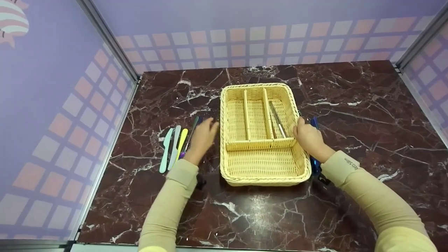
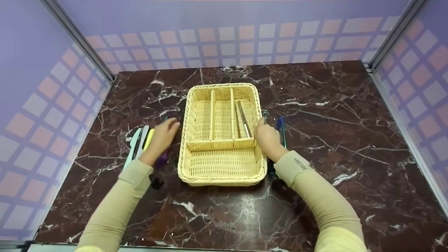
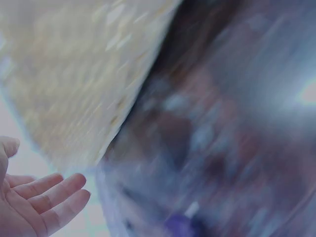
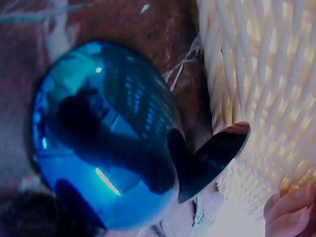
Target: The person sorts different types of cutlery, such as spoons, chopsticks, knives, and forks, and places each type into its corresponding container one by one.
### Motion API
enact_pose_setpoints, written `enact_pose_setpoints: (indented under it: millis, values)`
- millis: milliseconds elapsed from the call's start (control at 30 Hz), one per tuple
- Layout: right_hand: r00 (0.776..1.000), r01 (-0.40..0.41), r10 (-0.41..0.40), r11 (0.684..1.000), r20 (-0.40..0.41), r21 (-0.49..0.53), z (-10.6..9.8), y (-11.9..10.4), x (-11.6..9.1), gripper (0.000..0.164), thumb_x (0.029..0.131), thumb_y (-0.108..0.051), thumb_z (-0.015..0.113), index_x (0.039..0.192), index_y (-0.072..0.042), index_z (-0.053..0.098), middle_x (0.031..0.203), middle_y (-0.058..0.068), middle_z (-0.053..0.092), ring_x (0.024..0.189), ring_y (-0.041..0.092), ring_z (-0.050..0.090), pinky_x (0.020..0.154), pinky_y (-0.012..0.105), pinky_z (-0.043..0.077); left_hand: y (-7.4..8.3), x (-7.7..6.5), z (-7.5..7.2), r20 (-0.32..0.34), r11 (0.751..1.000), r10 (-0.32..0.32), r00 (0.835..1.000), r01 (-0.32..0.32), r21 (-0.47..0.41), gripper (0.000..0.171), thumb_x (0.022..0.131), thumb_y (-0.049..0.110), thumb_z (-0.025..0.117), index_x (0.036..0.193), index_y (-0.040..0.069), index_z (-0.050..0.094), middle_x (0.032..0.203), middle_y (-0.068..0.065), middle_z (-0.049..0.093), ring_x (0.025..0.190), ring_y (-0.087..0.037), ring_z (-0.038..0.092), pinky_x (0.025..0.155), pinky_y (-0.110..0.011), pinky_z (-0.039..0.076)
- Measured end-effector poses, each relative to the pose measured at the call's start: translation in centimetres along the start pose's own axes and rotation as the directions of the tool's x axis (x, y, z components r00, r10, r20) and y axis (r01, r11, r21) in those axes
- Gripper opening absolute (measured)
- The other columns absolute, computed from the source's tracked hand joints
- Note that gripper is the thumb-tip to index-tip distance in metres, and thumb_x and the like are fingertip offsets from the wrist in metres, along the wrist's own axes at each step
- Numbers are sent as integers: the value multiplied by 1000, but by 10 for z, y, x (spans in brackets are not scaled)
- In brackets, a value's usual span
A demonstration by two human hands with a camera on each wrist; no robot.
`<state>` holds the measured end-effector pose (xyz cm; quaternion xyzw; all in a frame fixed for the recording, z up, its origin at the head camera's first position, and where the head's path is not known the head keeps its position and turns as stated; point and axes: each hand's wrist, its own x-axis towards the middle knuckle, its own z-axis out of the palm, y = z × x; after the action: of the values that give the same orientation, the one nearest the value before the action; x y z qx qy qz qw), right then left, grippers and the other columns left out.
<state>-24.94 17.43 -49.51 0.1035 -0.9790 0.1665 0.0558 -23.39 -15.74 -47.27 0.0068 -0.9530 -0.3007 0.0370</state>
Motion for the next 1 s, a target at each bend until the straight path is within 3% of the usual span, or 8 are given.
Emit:
enact_pose_setpoints:
  millis: [67, 167, 267, 333, 433, 600, 733, 1000]
  values:
    - [1000, 4, -4, 1000, -12, -1, -1, 2, -1, 34, 96, -15, 40, 112, 15, 43, 57, 24, 53, 46, 39, 53, 42, 50, 40, -7, 6, -16, -27, 999, -33, 999, 34, 30, 36, 94, 24, 49, 118, -1, 58, 109, -17, 64, 97, -30, 61, 85, -40, 46]
    - [1000, 6, -6, 1000, -22, -8, -2, 3, -2, 36, 96, -15, 40, 115, 16, 42, 58, 25, 54, 47, 40, 53, 42, 51, 40, -22, 11, -33, 1, 985, -126, 992, 125, 123, 22, 91, 17, 51, 89, 2, 67, 83, -12, 67, 68, -23, 61, 64, -35, 48]
    - [1000, -12, 12, 1000, -22, -6, -1, 4, -3, 38, 96, -16, 41, 116, 15, 42, 60, 26, 55, 49, 40, 54, 43, 51, 40, -39, 9, -36, 88, 958, -209, 974, 186, 218, 25, 86, 13, 52, 61, 8, 53, 60, -5, 53, 50, -16, 44, 50, -30, 36]
    - [1000, -25, 25, 1000, -15, -1, 0, 3, -3, 39, 96, -17, 41, 118, 15, 42, 62, 26, 56, 50, 40, 55, 43, 51, 40, -48, 6, -32, 134, 943, -248, 960, 207, 259, 28, 83, 13, 54, 56, 11, 45, 57, -2, 47, 48, -15, 40, 48, -30, 33]
    - [1000, -29, 29, 1000, -11, -5, 2, 3, -3, 40, 96, -18, 41, 120, 14, 42, 62, 26, 56, 50, 39, 55, 44, 51, 41, -57, -1, -21, 170, 931, -269, 948, 211, 298, 22, 81, 14, 58, 61, 7, 53, 63, -7, 57, 55, -21, 52, 52, -35, 42]
    - [999, -13, 11, 999, -39, -34, 3, 1, -3, 38, 96, -17, 42, 116, 14, 43, 58, 24, 54, 47, 40, 53, 42, 51, 41, -59, -5, -11, 166, 915, -293, 942, 225, 336, 19, 82, 14, 61, 88, -4, 66, 89, -19, 67, 79, -33, 64, 67, -46, 50]
    - [998, -8, 5, 999, -59, -46, 4, -1, -3, 36, 96, -17, 42, 114, 14, 44, 58, 25, 54, 47, 41, 54, 42, 52, 41, -57, -5, -11, 171, 917, -307, 936, 242, 318, 20, 83, 12, 62, 90, -6, 66, 90, -20, 66, 80, -33, 64, 69, -45, 50]
    - [999, -34, 31, 997, -44, -66, 5, -1, -2, 32, 96, -17, 40, 108, 12, 44, 59, 25, 55, 51, 42, 56, 45, 53, 43, -55, -5, -14, 157, 936, -253, 955, 201, 289, 16, 78, 5, 65, 87, -9, 66, 90, -25, 65, 81, -34, 62, 73, -44, 48]
